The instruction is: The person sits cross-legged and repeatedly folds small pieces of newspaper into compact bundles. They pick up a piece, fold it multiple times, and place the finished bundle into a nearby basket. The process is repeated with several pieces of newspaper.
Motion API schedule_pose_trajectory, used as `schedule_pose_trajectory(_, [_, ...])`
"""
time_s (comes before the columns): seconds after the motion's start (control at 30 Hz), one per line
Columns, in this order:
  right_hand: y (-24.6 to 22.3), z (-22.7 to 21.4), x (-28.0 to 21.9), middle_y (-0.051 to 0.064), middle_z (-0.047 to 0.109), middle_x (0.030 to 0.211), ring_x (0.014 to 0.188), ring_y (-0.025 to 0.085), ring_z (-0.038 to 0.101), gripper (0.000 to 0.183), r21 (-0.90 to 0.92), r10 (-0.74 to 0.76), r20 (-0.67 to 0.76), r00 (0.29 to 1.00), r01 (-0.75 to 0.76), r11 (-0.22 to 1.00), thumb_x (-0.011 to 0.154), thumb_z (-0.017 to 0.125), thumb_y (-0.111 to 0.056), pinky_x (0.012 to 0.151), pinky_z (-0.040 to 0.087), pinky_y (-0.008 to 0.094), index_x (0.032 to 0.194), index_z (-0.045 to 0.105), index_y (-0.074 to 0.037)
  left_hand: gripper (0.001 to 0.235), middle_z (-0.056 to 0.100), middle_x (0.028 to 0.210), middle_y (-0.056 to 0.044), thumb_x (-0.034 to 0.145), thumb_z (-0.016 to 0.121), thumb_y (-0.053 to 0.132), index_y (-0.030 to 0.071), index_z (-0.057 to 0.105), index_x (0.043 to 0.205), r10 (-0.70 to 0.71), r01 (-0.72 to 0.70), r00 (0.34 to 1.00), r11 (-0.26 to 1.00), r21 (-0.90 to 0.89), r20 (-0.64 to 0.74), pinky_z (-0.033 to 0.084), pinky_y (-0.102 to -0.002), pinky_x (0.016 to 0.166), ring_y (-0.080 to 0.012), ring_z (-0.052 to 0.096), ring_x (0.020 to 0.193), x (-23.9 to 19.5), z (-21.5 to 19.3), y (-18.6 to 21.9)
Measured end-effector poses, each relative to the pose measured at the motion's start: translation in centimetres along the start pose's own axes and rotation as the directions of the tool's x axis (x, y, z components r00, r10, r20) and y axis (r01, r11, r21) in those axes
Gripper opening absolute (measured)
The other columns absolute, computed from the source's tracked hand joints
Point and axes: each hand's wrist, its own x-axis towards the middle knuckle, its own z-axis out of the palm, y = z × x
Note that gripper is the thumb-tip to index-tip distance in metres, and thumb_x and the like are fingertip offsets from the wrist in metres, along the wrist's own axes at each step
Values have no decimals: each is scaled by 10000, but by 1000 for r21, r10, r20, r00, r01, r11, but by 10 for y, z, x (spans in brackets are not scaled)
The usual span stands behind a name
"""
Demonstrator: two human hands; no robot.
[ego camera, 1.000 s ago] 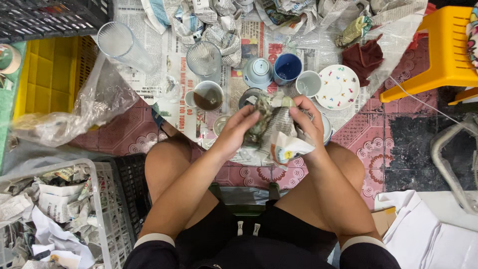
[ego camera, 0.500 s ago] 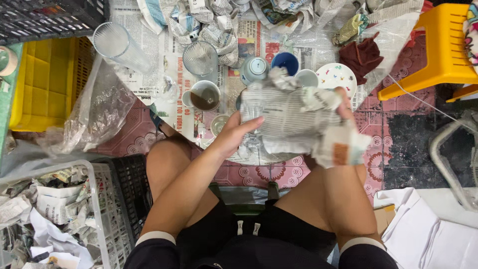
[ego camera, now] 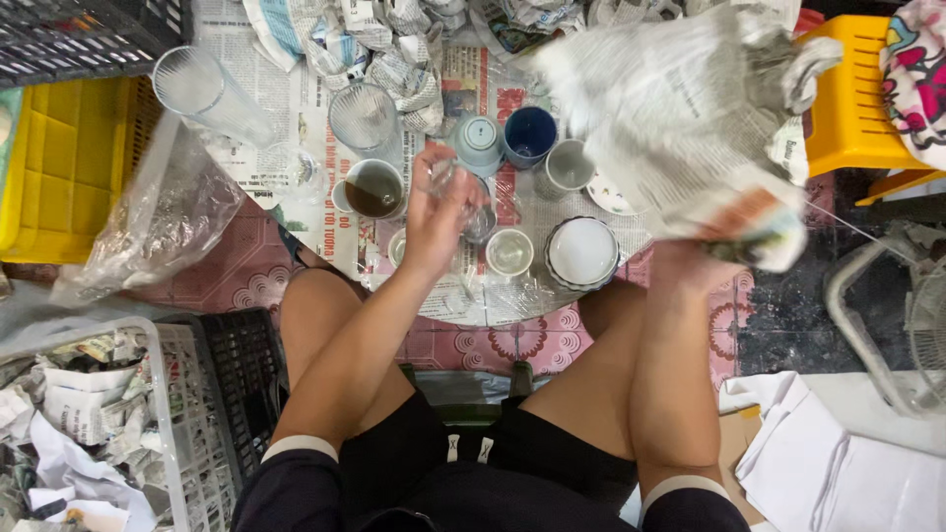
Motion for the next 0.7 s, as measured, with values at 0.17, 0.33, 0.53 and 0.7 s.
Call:
schedule_pose_trajectory(0.17, [24,30,-8,48,612,1423,1245,182,653,536,-68,-75,-455,887,50,996,1031,504,-448,1098,552,364,1450,525,-114,408,602,1130,-32,1091,602,346,121,447,1393,78,-135,980,937,322,183,572,-358,1003,-171,633,1111,16,23,-1])
schedule_pose_trajectory(0.33, [33,72,-11,58,542,1487,1324,185,574,542,-370,-232,-262,937,125,920,1071,486,-406,1164,473,370,1504,459,-81,503,626,1155,-96,836,835,284,102,625,1255,222,-485,875,425,764,431,481,-414,984,-301,616,1107,16,45,4])
schedule_pose_trajectory(0.53, [32,105,-3,71,458,1564,1419,188,479,556,-611,-351,-15,936,269,744,1119,464,-356,1245,378,377,1569,379,-41,497,670,1135,-116,801,807,188,59,633,1249,80,-479,878,189,857,473,467,-459,927,-328,641,1082,19,42,-8])
schedule_pose_trajectory(0.7, [37,117,-5,71,441,1575,1458,190,470,566,-643,-365,-6,931,276,715,1108,442,-351,1277,368,385,1572,346,-43,490,668,1211,-131,848,778,139,56,630,1307,10,-428,901,178,886,434,467,-450,941,-336,630,1117,20,34,-27])
